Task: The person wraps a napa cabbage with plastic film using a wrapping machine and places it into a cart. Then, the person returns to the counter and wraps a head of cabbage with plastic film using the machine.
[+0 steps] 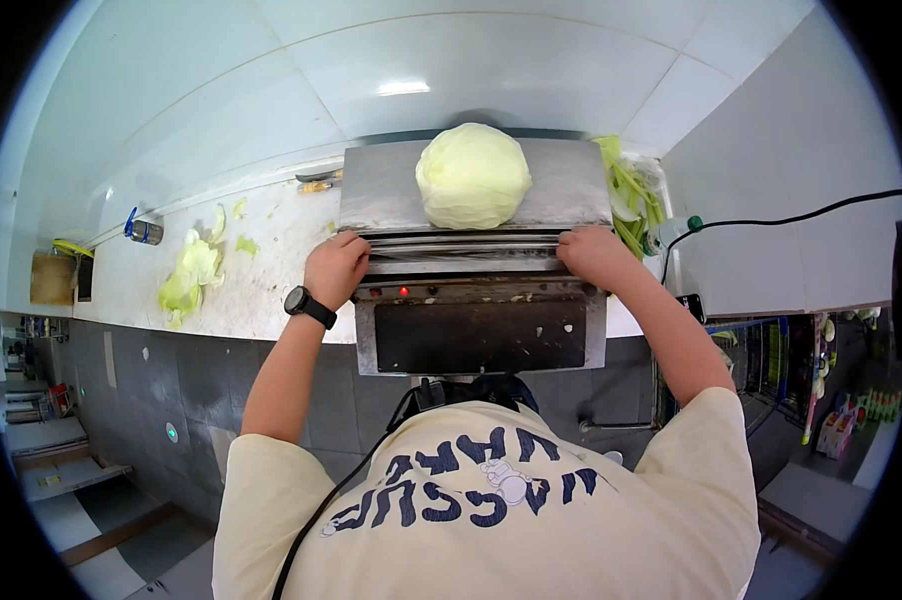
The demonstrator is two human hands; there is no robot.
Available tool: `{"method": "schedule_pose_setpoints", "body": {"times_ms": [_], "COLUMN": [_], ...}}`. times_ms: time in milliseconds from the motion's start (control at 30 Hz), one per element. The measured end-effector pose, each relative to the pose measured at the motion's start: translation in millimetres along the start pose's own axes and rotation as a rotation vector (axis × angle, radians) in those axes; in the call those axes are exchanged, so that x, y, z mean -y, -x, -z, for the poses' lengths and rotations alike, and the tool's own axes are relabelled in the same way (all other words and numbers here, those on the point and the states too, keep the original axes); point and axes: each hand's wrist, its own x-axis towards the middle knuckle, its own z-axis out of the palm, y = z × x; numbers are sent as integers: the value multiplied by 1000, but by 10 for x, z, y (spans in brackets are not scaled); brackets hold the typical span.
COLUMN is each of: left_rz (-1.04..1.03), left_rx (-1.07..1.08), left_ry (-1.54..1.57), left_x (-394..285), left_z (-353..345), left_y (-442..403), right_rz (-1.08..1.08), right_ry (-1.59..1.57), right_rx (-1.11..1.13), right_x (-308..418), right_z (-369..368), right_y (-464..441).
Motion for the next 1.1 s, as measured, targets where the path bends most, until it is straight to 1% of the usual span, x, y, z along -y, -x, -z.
{"method": "schedule_pose_setpoints", "body": {"times_ms": [67,167,267,433,467,567,633,733,767,833,867,933,967,1067,1100], "left_rz": [6,21,35,61,105,229,291,316,303,276,243,176,187,193,177], "left_rx": [-4,-6,-1,-27,-51,-98,-93,-25,-56,-116,-112,-105,-118,-160,-176], "left_ry": [0,-8,-9,45,120,347,510,554,529,478,412,279,284,294,294], "left_x": [1,-1,1,19,11,2,64,91,46,-74,-62,-51,-75,-168,-179], "left_z": [3,1,-19,-67,-84,-182,-315,-373,-338,-277,-293,-309,-292,-232,-211], "left_y": [3,16,29,49,46,48,48,52,35,-6,7,12,17,99,143], "right_rz": [-27,-150,-249,-285,-296,-399,-484,-569,-590,-545,-521,-491,-475,-465,-472], "right_ry": [-40,-229,-313,-412,-442,-761,-790,-854,-881,-924,-944,-736,-632,-517,-534], "right_rx": [-66,-152,-260,-379,-404,-442,-407,-366,-353,-404,-430,-395,-379,-420,-435], "right_x": [-9,2,-8,27,43,79,96,86,94,128,146,172,186,230,251], "right_z": [-39,-18,-62,-72,-90,-171,-261,-302,-291,-237,-202,-141,-118,-148,-147], "right_y": [23,106,166,210,205,185,169,154,146,130,127,129,126,147,177]}}
